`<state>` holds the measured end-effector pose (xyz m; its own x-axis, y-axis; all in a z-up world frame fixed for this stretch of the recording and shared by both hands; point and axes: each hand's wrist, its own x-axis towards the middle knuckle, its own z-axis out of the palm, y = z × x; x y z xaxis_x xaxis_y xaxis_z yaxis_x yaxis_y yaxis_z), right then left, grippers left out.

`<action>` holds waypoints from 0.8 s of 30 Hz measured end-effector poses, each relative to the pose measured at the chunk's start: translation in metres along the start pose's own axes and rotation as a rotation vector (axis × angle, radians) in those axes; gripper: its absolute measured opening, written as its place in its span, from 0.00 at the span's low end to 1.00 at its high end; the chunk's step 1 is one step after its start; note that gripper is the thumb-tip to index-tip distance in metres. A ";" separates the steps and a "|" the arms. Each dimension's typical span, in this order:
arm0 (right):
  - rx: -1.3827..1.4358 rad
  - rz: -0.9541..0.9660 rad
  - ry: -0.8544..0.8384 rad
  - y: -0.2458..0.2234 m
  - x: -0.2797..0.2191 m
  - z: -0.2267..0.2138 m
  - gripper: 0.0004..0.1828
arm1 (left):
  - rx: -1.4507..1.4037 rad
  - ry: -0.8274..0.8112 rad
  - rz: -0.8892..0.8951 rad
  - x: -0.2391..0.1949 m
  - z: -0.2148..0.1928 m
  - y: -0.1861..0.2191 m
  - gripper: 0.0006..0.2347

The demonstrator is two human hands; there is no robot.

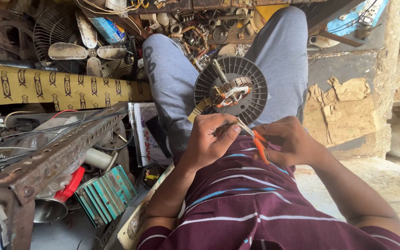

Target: The person cuts strips from a cardboard sheet using scissors and then wraps the strips around a fan motor stator. The person repeatedly cuts and wraps the cardboard around the stator.

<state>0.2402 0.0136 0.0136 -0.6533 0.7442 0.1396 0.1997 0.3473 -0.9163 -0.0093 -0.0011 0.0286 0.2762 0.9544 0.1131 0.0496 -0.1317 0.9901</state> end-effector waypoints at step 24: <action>-0.149 0.063 0.016 -0.012 0.005 -0.003 0.12 | -0.070 -0.014 -0.044 0.000 0.002 -0.009 0.07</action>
<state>0.2366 0.0147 0.0262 -0.6246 0.7757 0.0902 0.3470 0.3791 -0.8578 -0.0073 -0.0001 0.0193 0.2886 0.9550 0.0686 -0.0053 -0.0701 0.9975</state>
